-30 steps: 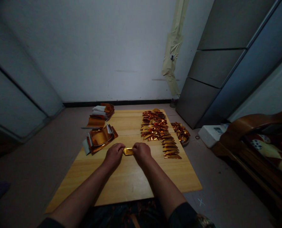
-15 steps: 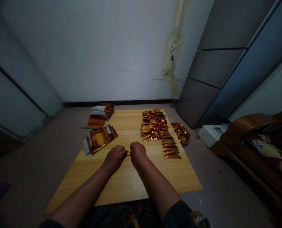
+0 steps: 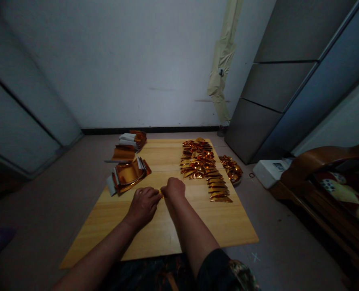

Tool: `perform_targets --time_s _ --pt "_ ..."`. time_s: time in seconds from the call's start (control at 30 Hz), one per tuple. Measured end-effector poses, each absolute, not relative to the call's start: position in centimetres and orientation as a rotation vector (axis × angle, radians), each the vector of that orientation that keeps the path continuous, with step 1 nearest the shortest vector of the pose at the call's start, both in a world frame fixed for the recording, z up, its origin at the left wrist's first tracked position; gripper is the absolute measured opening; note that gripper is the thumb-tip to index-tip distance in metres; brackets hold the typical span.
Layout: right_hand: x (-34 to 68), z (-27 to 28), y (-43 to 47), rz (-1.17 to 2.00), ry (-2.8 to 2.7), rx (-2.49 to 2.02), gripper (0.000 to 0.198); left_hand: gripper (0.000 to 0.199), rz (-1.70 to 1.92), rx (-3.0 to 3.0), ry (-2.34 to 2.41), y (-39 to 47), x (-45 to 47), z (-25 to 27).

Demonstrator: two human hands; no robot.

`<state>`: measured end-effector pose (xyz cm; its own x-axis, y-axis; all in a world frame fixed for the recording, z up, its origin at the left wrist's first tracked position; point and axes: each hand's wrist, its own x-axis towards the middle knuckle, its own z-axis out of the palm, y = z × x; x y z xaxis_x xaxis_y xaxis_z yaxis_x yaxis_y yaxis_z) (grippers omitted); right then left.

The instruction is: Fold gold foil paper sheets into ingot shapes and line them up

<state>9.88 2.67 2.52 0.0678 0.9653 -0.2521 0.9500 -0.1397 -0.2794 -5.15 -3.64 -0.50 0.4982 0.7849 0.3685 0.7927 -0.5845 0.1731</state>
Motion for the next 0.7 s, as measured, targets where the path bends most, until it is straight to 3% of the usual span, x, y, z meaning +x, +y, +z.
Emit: perform_targets --time_s 0.7 --pt "14.0 2.7 2.5 0.718 -1.92 -2.3 0.026 0.024 -0.732 -2.695 -1.502 -3.4 -4.8 -0.6"
